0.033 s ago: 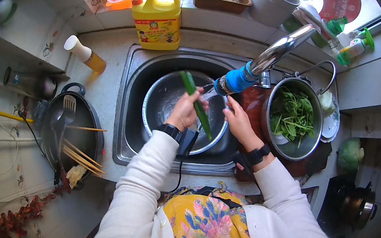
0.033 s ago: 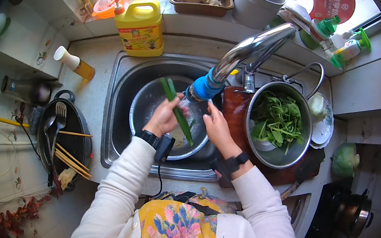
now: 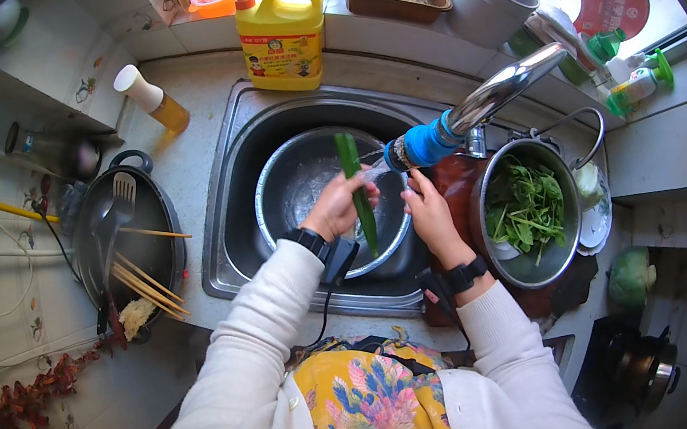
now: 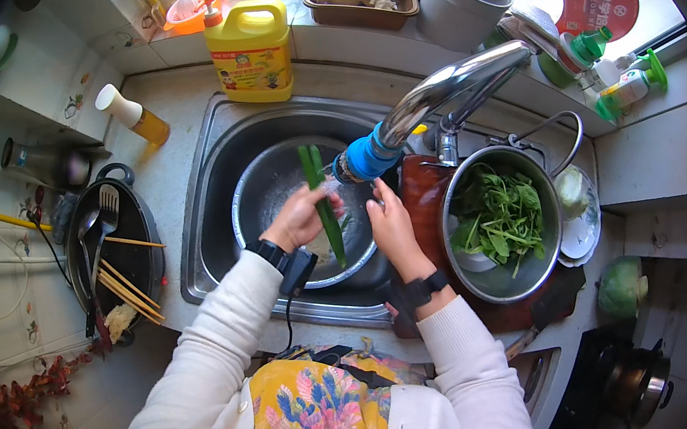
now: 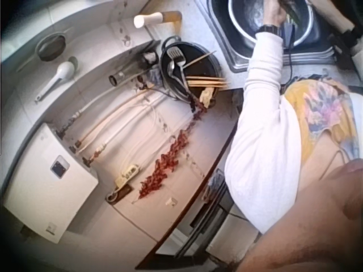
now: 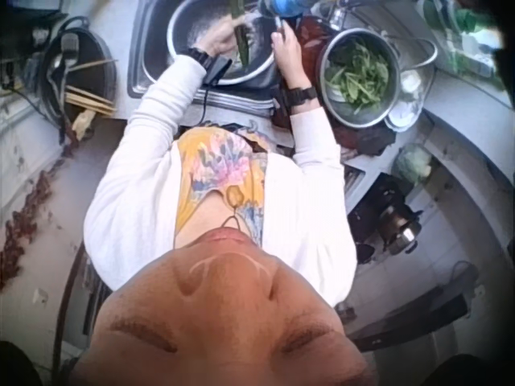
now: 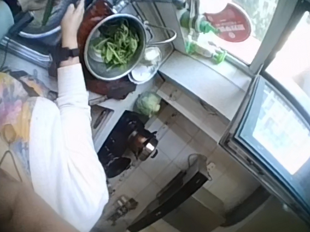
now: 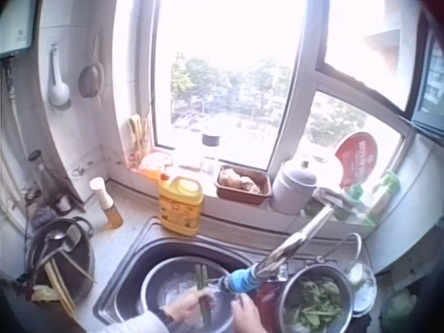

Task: The person washes green vegetables in a sink, chops green onions on a cutting board, and places the vegetables into a wok on the stove. They handle a cabbage, a knife, a bowl, and a wok during the process.

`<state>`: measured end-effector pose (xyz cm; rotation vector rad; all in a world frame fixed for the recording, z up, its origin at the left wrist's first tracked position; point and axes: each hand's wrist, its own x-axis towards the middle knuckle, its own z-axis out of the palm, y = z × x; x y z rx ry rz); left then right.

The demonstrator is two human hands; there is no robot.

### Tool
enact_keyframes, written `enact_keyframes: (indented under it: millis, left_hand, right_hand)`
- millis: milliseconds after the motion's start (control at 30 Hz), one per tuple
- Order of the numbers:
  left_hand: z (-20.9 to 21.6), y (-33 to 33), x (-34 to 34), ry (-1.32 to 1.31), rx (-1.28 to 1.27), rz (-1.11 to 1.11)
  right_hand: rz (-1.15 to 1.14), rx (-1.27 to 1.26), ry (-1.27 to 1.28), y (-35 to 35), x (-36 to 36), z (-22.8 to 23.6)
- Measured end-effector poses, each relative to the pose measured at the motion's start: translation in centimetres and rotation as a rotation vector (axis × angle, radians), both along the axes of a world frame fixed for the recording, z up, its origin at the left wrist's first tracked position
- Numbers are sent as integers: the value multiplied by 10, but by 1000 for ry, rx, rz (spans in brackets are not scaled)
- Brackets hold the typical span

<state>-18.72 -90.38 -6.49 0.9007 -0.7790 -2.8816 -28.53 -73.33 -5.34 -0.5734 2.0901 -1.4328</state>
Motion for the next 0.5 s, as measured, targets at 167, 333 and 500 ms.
enact_keyframes:
  millis: [167,333,500]
  left_hand:
    - [-10,35,18,80,21,-223]
    - [-9,41,24,117,130,-280]
    - [-3,34,18,117,110,-167]
  right_hand:
    - [109,-30,-473,-20,-7,5]
    - [120,-54,-806,-43,5,16]
    - [-42,35,-807,-59,-10,12]
